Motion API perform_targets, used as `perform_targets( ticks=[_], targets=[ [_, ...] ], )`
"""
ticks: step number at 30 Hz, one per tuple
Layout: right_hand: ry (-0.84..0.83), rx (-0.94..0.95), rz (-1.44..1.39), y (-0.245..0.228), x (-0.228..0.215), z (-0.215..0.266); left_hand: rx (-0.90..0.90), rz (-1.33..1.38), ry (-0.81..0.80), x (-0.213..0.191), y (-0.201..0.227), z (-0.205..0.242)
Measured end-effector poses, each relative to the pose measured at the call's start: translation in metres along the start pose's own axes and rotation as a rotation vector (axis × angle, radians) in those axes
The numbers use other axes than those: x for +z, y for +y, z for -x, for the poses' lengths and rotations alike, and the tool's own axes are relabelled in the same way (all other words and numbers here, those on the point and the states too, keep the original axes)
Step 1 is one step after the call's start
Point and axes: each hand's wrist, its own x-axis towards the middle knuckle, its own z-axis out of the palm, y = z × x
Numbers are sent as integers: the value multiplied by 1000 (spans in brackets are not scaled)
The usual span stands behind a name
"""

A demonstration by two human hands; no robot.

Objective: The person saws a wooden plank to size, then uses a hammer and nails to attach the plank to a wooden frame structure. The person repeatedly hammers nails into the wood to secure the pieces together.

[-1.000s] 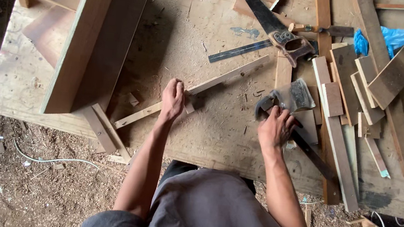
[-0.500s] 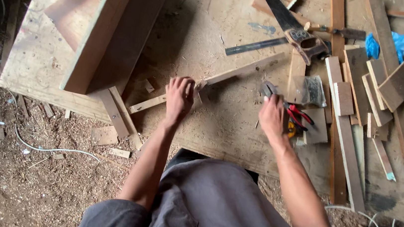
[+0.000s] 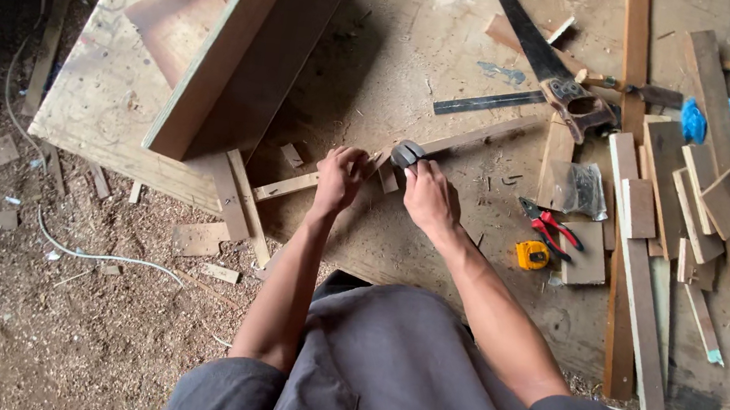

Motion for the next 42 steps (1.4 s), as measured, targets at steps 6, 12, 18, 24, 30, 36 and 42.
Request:
perform_targets(
  ticks=[6,12,18,24,30,36,42],
  targets=[
    [-5,1,-19,5,-7,-10,32,22,2,-2,11,-21],
    [-21,50,-2,-9,-10,-6,161,-46,-15,3,13,-21],
    [-50,100,-56,-9,-7,-5,198,-62,-1,7,12,-20],
    [-24,-1,27,-9,-15,-11,318,-187,22,9,19,-23],
    [-132,155,0,-10,-30,-4,386,-239,-45,7,22,-15],
    [-187,161,-27,7,-26,8,403,-296,-109,10,8,-22],
    [7,-28,-50,18,-10,5,380,-335,-153,13,-3,-27]
  ],
)
